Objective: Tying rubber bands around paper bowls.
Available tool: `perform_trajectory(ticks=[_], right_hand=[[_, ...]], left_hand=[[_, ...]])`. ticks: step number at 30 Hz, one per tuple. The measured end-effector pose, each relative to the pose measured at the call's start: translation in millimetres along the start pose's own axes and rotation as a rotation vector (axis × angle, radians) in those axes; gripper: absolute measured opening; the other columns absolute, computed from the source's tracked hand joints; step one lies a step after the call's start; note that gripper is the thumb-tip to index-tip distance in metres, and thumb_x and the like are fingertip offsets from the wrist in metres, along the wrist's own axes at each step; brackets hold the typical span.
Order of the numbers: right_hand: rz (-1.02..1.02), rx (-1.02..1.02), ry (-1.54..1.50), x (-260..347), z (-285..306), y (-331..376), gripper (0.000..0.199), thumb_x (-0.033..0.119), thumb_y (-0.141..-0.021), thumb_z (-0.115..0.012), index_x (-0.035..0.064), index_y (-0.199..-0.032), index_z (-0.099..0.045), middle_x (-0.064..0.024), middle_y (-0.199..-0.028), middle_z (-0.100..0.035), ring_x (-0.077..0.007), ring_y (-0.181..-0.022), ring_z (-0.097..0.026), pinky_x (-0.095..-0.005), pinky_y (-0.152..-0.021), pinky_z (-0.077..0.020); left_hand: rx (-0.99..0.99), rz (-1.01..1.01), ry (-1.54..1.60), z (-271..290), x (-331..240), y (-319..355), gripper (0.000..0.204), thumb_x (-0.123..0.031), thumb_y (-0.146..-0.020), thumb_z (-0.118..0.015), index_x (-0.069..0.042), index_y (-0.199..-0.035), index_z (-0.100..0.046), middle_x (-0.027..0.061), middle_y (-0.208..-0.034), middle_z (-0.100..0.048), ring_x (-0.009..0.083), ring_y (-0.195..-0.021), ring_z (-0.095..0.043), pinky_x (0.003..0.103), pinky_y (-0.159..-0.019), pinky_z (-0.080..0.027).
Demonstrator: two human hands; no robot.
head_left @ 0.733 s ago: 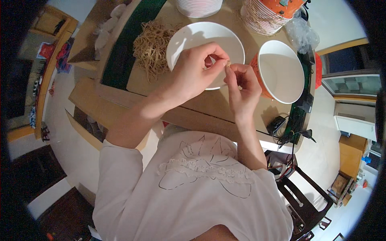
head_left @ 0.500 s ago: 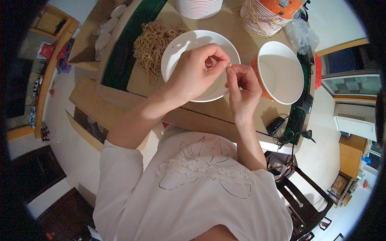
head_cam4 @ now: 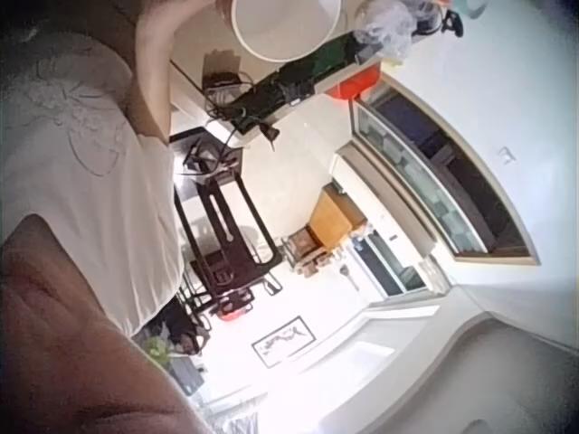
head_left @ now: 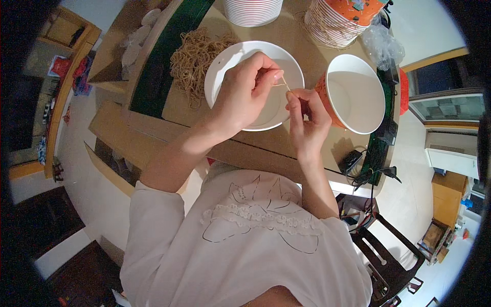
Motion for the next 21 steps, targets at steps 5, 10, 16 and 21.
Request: perform_trajectory(ticks=[5,10,16,21], right_hand=[[-0.010,0.046,0.032,0,3,1,0.005,0.004,-0.088,-0.060,-0.0008,-0.091,-0.059,-0.0023,-0.080,-0.060,-0.0056,-0.067,-0.055,-0.0180,-0.059,-0.0430],[-0.020,-0.032,-0.045,17,7,-10,0.014,0.006,-0.082,-0.068,0.0001,-0.093,-0.062,-0.0038,-0.072,-0.062,-0.0043,-0.056,-0.046,-0.0188,-0.051,-0.0383],[0.047,0.031,-0.123,11,19,-20,0.009,0.003,-0.081,-0.068,0.0017,-0.089,-0.065,-0.0018,-0.075,-0.063,-0.0046,-0.057,-0.046,-0.0190,-0.052,-0.0376],[0.160,0.280,0.077,31,33,-20,0.009,0.002,-0.079,-0.068,0.0040,-0.087,-0.064,-0.0041,-0.087,-0.062,-0.0068,-0.057,-0.048,-0.0202,-0.051,-0.0391]], left_hand=[[-0.007,0.000,0.018,-3,-1,0,0.011,-0.009,-0.087,-0.060,0.001,-0.087,-0.055,0.0093,-0.073,-0.063,0.0134,-0.060,-0.058,0.026,-0.056,-0.046],[0.085,0.015,-0.004,1,-6,-3,0.011,-0.009,-0.086,-0.060,0.001,-0.088,-0.056,0.0093,-0.073,-0.063,0.0144,-0.059,-0.058,0.027,-0.056,-0.046],[0.215,-0.032,-0.130,15,-31,-5,0.010,-0.009,-0.084,-0.062,0.000,-0.086,-0.058,0.0102,-0.073,-0.062,0.0177,-0.059,-0.058,0.029,-0.055,-0.045],[0.312,0.003,-0.174,21,-48,-4,0.009,-0.010,-0.084,-0.064,-0.002,-0.087,-0.060,0.0006,-0.073,-0.058,0.0051,-0.060,-0.049,0.022,-0.054,-0.041]])
Point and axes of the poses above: each hand's wrist, its own y-axis away from the middle knuckle, its own z-axis out of the back of the hand, x = y × z, the point moved 2 cm from there along -y, towards the middle knuckle
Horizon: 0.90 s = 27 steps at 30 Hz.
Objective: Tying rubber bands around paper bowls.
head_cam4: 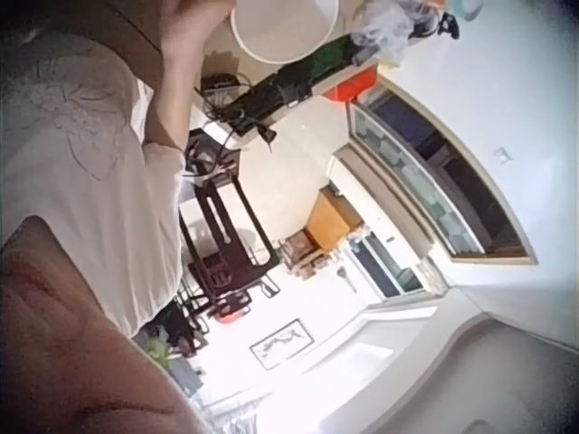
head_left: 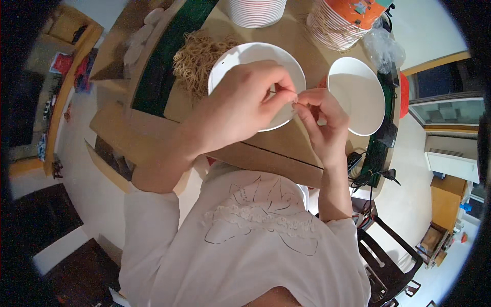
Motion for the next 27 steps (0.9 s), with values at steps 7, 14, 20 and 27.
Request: perform_trajectory(ticks=[7,14,20,27], right_hand=[[0.069,0.003,0.100,-12,5,7,0.011,-0.001,-0.076,-0.069,0.0043,-0.085,-0.065,-0.0061,-0.091,-0.061,-0.0111,-0.064,-0.056,-0.0221,-0.050,-0.0420],[0.098,0.054,0.228,-15,6,11,0.016,-0.004,-0.075,-0.069,0.0044,-0.088,-0.064,-0.0082,-0.098,-0.061,-0.0170,-0.075,-0.060,-0.0268,-0.057,-0.0487],[0.029,0.171,0.188,-4,-3,7,0.022,0.005,-0.079,-0.068,0.0030,-0.100,-0.061,-0.0122,-0.110,-0.056,-0.0240,-0.082,-0.060,-0.0301,-0.065,-0.0503],[0.033,0.164,0.114,-4,-2,15,0.015,0.009,-0.079,-0.067,0.0008,-0.077,-0.055,-0.0153,-0.100,-0.057,-0.0299,-0.088,-0.060,-0.0349,-0.072,-0.0492]], left_hand=[[0.035,0.041,0.268,11,-25,1,0.009,-0.010,-0.089,-0.059,-0.002,-0.089,-0.058,-0.0020,-0.078,-0.057,0.0018,-0.071,-0.051,0.018,-0.062,-0.042],[0.093,0.040,0.437,20,-39,1,0.008,-0.008,-0.092,-0.054,-0.001,-0.093,-0.056,-0.0016,-0.084,-0.055,0.0017,-0.079,-0.051,0.018,-0.069,-0.042],[0.162,-0.016,0.478,13,-37,-3,0.009,-0.009,-0.093,-0.050,-0.002,-0.096,-0.053,-0.0004,-0.082,-0.058,0.0017,-0.068,-0.048,0.017,-0.060,-0.040],[-0.015,0.033,0.368,38,-20,-12,0.007,-0.010,-0.091,-0.054,-0.003,-0.091,-0.055,0.0000,-0.078,-0.062,0.0004,-0.059,-0.045,0.017,-0.053,-0.037]])
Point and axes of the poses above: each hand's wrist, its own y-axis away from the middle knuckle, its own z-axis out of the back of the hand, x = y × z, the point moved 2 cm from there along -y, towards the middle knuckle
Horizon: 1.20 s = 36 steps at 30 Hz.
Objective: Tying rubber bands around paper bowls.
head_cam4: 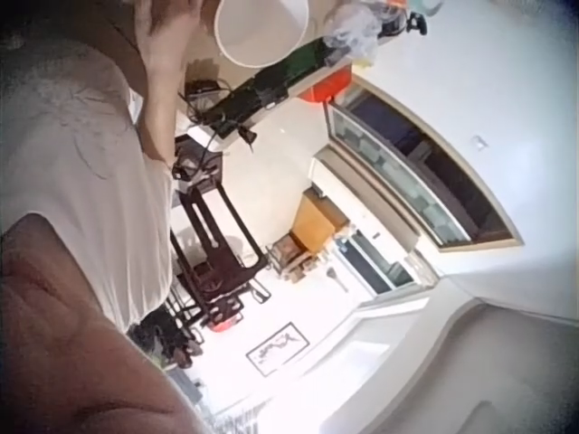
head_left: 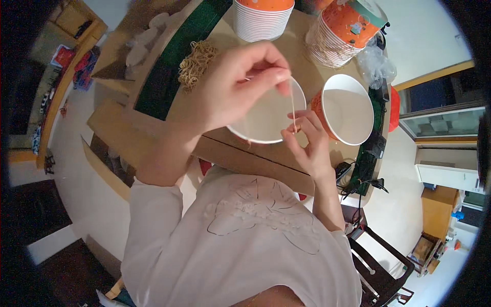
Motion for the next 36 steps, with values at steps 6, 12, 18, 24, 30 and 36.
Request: perform_trajectory(ticks=[6,12,18,24,30,36], right_hand=[[0.038,-0.055,0.028,6,-5,1,0.024,-0.004,-0.073,-0.060,0.0035,-0.095,-0.053,-0.0152,-0.109,-0.054,-0.0314,-0.099,-0.057,-0.0364,-0.081,-0.0479],[0.064,-0.133,0.077,-1,-10,-8,0.038,-0.007,-0.072,-0.058,0.0049,-0.107,-0.051,-0.0145,-0.115,-0.050,-0.0305,-0.097,-0.057,-0.0364,-0.079,-0.0479],[-0.131,-0.007,0.150,-13,-4,-46,0.031,-0.007,-0.080,-0.056,0.0019,-0.110,-0.050,-0.0141,-0.095,-0.060,-0.0250,-0.083,-0.063,-0.0316,-0.070,-0.0508],[-0.013,0.027,0.297,-31,-16,-95,0.024,-0.005,-0.080,-0.056,0.0029,-0.103,-0.055,-0.0149,-0.087,-0.064,-0.0297,-0.079,-0.063,-0.0359,-0.070,-0.0512],[0.098,-0.015,0.302,-9,-6,-106,0.025,-0.005,-0.081,-0.056,0.0044,-0.104,-0.059,-0.0117,-0.090,-0.064,-0.0267,-0.080,-0.063,-0.0334,-0.075,-0.0508],[-0.054,0.238,-0.212,43,-21,16,0.029,-0.002,-0.080,-0.062,0.0041,-0.109,-0.058,-0.0107,-0.093,-0.062,-0.0218,-0.085,-0.063,-0.0328,-0.076,-0.0504]], left_hand=[[-0.060,-0.105,-0.457,33,15,17,0.007,-0.005,-0.086,-0.059,0.000,-0.088,-0.054,0.0053,-0.077,-0.060,0.0094,-0.066,-0.053,0.024,-0.060,-0.044],[-0.068,-0.115,-0.684,47,50,17,0.009,-0.010,-0.090,-0.055,-0.002,-0.091,-0.051,0.0112,-0.079,-0.063,0.0192,-0.067,-0.058,0.031,-0.061,-0.045],[-0.090,0.183,-0.468,57,51,29,0.012,-0.015,-0.093,-0.050,-0.003,-0.093,-0.049,0.0098,-0.061,-0.058,0.0188,-0.058,-0.058,0.031,-0.058,-0.044],[-0.124,0.432,-0.212,71,67,61,0.015,-0.015,-0.091,-0.055,-0.001,-0.096,-0.059,0.0016,-0.065,-0.057,0.0074,-0.057,-0.050,0.023,-0.053,-0.040],[0.178,0.545,0.054,49,99,108,0.016,-0.014,-0.089,-0.059,0.000,-0.092,-0.065,0.0039,-0.083,-0.065,0.0080,-0.080,-0.059,0.023,-0.074,-0.046],[0.107,0.405,0.592,7,95,124,0.016,-0.009,-0.091,-0.053,0.003,-0.097,-0.062,0.0106,-0.092,-0.065,0.0157,-0.086,-0.062,0.027,-0.078,-0.049]])
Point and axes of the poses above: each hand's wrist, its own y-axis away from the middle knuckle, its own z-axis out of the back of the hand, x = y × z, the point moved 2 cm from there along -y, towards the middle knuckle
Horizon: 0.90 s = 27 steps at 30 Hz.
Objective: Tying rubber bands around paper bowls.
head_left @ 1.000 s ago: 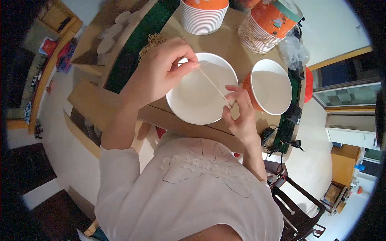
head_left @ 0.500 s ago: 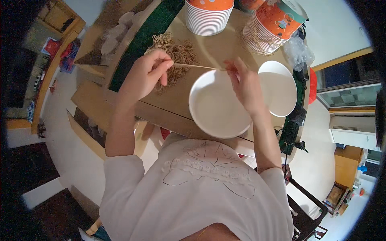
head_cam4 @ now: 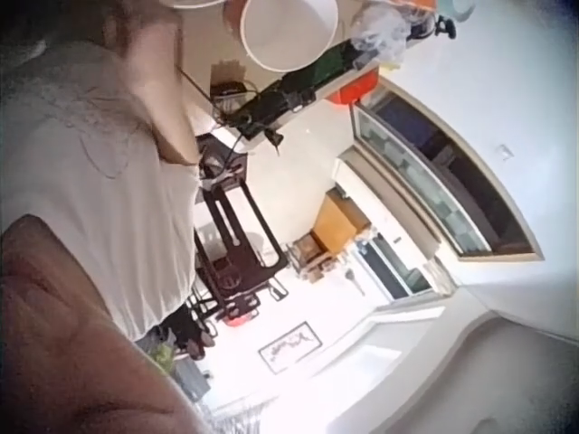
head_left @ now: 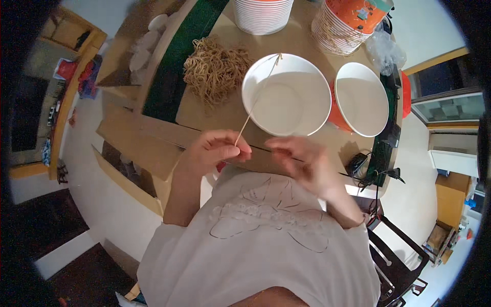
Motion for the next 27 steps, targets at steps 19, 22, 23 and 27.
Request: perform_trajectory(ticks=[19,22,23,27], right_hand=[[-0.484,-0.065,-0.284,-88,-36,78,0.014,0.000,-0.090,-0.053,-0.0032,-0.102,-0.059,-0.0077,-0.090,-0.064,-0.0133,-0.081,-0.062,-0.0262,-0.071,-0.0514],[-0.320,-0.426,-0.350,-88,-22,84,0.018,0.004,-0.089,-0.057,-0.0038,-0.105,-0.063,-0.0088,-0.096,-0.066,-0.0137,-0.087,-0.061,-0.0262,-0.080,-0.0487],[-0.277,-0.542,-0.391,-79,-17,83,0.020,0.005,-0.091,-0.056,-0.0036,-0.107,-0.062,-0.0103,-0.101,-0.066,-0.0147,-0.091,-0.061,-0.0268,-0.083,-0.0484],[-0.050,-0.890,-0.761,-62,1,79,0.022,0.011,-0.094,-0.052,-0.0016,-0.109,-0.062,-0.0114,-0.105,-0.064,-0.0167,-0.096,-0.061,-0.0299,-0.088,-0.0480]], left_hand=[[-0.311,-0.210,0.232,-14,11,1,0.024,-0.013,-0.093,-0.049,0.004,-0.105,-0.061,0.0144,-0.096,-0.065,0.0225,-0.088,-0.064,0.034,-0.081,-0.052],[-0.325,-0.117,0.051,-14,13,2,0.025,-0.014,-0.093,-0.050,0.004,-0.107,-0.061,0.0137,-0.095,-0.065,0.0196,-0.085,-0.063,0.032,-0.079,-0.052],[-0.320,-0.120,0.043,-13,17,2,0.025,-0.014,-0.093,-0.050,0.004,-0.107,-0.061,0.0137,-0.095,-0.065,0.0196,-0.085,-0.063,0.032,-0.079,-0.052],[-0.307,-0.056,-0.121,-15,26,1,0.024,-0.017,-0.093,-0.055,0.002,-0.105,-0.062,0.0078,-0.091,-0.065,0.0111,-0.077,-0.060,0.025,-0.073,-0.051]])
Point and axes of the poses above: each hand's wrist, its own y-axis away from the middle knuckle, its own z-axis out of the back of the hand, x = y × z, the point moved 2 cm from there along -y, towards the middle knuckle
